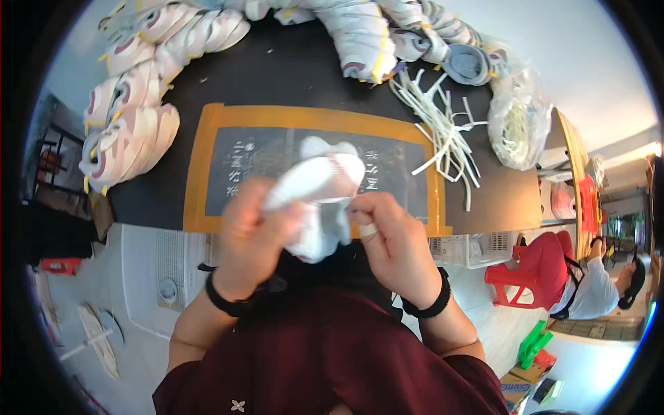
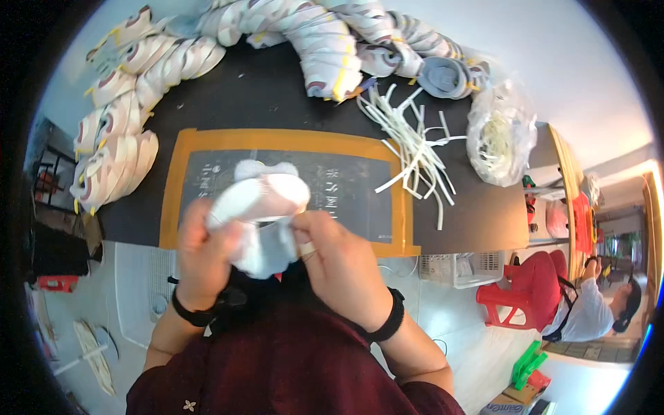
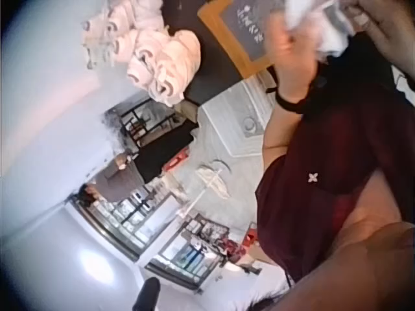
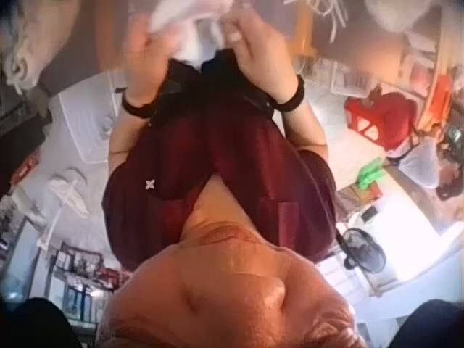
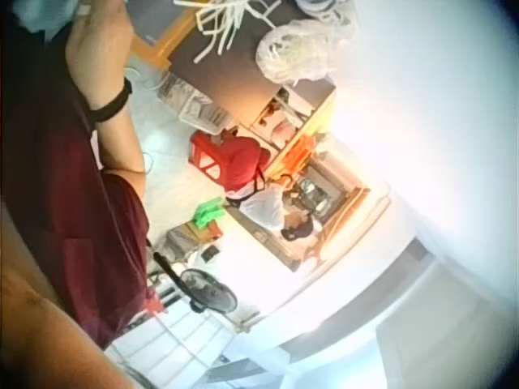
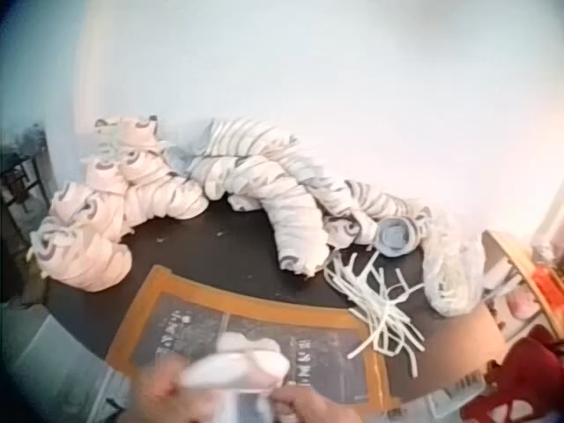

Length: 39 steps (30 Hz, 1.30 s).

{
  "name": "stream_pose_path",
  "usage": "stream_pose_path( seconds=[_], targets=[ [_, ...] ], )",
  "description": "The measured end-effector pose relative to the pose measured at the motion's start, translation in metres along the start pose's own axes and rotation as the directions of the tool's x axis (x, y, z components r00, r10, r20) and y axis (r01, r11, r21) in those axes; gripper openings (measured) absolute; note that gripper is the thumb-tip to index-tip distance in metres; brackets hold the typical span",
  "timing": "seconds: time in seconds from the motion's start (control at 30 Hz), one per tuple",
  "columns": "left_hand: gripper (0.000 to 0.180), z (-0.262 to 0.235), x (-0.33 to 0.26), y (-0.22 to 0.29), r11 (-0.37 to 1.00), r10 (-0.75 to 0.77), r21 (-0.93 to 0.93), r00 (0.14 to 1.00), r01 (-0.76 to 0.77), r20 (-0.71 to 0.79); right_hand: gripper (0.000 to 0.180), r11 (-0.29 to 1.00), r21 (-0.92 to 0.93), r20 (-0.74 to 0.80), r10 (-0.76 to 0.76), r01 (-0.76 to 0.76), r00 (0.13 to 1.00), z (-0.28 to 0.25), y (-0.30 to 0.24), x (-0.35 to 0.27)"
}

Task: Lacing and threading shoestrings into athletic shoes in a factory finishing area.

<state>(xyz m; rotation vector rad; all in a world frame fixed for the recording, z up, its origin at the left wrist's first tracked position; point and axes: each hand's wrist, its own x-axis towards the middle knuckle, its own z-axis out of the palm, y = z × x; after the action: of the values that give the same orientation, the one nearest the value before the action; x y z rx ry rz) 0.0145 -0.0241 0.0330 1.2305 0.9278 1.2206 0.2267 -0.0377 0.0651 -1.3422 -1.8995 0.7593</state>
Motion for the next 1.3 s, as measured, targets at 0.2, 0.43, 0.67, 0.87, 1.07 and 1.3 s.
stream_pose_path(
  seconds=[0.2, 0.43, 0.67, 0.87, 1.07, 1.3],
  targets=[
    [0.019, -0.043, 0.031, 0.010, 0.873, -0.005, -0.457, 0.933, -0.171, -0.359, 0.015, 0.996, -0.084, 0.116, -0.002, 0.012, 0.993, -0.047, 0.018, -0.011],
    [0.022, -0.027, 0.040, 0.025, 0.934, -0.194, -0.321, 0.977, 0.157, -0.088, 0.017, 0.894, -0.442, -0.007, 0.082, -0.077, 0.997, -0.094, 0.072, 0.034],
    [0.032, -0.022, 0.049, 0.002, 0.880, -0.403, -0.216, 0.905, 0.424, 0.133, 0.007, 0.866, -0.498, 0.181, 0.140, -0.032, 0.974, -0.092, 0.094, 0.045],
    [0.030, -0.018, 0.044, 0.023, 0.870, -0.454, -0.119, 0.871, 0.478, 0.187, 0.013, 0.887, -0.461, 0.121, 0.066, -0.003, 0.990, -0.075, 0.091, 0.052],
    [0.025, -0.008, 0.049, 0.016, 0.924, -0.323, -0.153, 0.930, 0.351, 0.176, 0.011, 0.988, -0.151, -0.062, -0.026, 0.017, 0.998, -0.049, 0.076, 0.058],
    [0.024, 0.010, 0.057, 0.010, 0.927, -0.277, -0.225, 0.953, 0.299, 0.123, 0.011, 0.973, 0.214, 0.007, 0.085, -0.084, 0.996, -0.034, 0.036, 0.064]
  ],
)
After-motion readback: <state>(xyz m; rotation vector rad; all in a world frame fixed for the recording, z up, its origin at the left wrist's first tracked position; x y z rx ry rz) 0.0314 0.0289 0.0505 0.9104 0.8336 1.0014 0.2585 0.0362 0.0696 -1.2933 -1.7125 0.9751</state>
